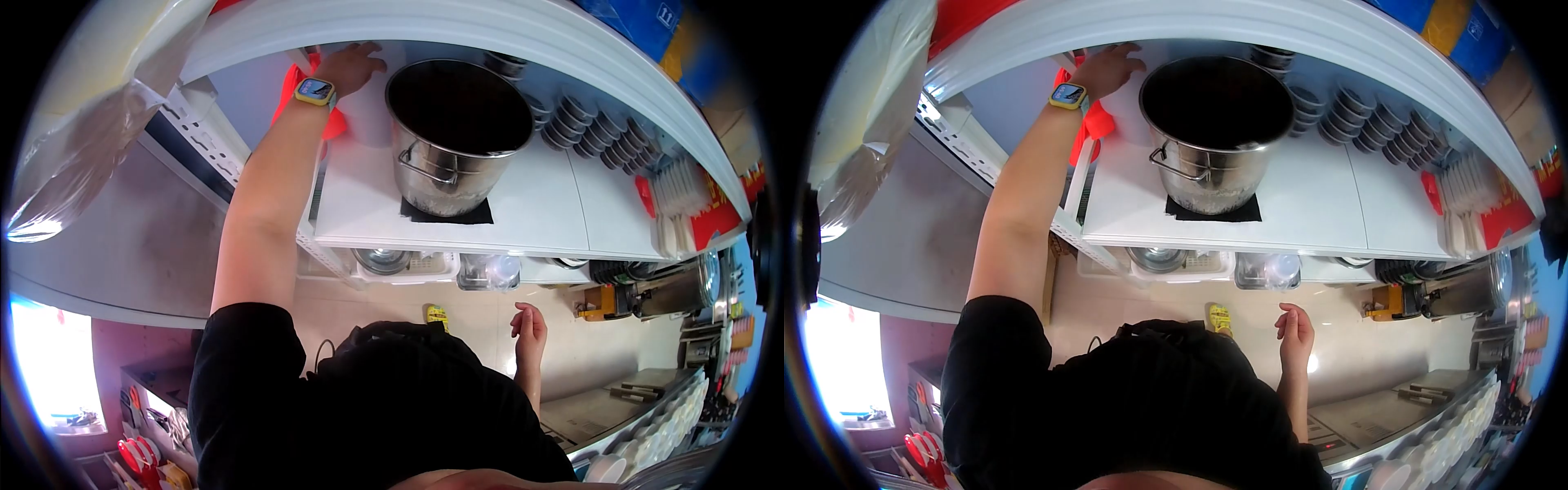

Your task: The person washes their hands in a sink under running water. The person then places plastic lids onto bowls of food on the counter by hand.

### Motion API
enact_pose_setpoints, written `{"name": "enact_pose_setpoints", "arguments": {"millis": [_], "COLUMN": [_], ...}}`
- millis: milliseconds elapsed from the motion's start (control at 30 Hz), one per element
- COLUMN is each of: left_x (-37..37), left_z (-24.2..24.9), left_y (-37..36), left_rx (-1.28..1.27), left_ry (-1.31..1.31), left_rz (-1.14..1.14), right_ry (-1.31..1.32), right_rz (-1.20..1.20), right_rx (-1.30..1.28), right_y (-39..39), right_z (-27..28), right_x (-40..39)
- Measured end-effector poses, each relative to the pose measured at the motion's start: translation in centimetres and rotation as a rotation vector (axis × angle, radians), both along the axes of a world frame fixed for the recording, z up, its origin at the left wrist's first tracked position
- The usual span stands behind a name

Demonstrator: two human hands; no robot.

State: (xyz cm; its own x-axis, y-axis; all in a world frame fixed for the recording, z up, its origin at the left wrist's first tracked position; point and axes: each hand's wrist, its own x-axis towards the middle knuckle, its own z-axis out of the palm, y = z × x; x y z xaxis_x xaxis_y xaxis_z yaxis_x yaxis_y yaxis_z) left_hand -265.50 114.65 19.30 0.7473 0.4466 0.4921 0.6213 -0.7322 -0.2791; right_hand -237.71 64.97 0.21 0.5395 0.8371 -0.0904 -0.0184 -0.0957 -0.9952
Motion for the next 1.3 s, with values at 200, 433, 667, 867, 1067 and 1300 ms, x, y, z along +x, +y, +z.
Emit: {"name": "enact_pose_setpoints", "arguments": {"millis": [200,433,667,867,1067,1300], "left_x": [0.3,0.1,-0.1,-0.1,-0.1,-0.9], "left_z": [-0.2,-0.2,-0.3,0.5,0.7,-1.0], "left_y": [0.2,0.8,0.4,1.9,2.0,5.4], "left_rx": [-0.102,0.06,-0.064,-0.072,-0.183,-0.26], "left_ry": [-0.008,0.02,0.03,0.075,0.037,0.005], "left_rz": [0.036,0.075,0.054,0.045,0.026,-0.109], "right_ry": [0.006,-0.006,-0.01,-0.025,-0.031,-0.014], "right_rz": [0.014,0.021,0.021,0.03,0.041,0.0], "right_rx": [-0.005,-0.005,0.0,-0.012,0.009,-0.026], "right_y": [0.1,0.2,0.3,0.2,0.3,0.1], "right_z": [-0.2,0.0,-0.1,-0.1,-0.3,0.5], "right_x": [0.0,0.2,0.2,0.2,0.2,0.2]}}
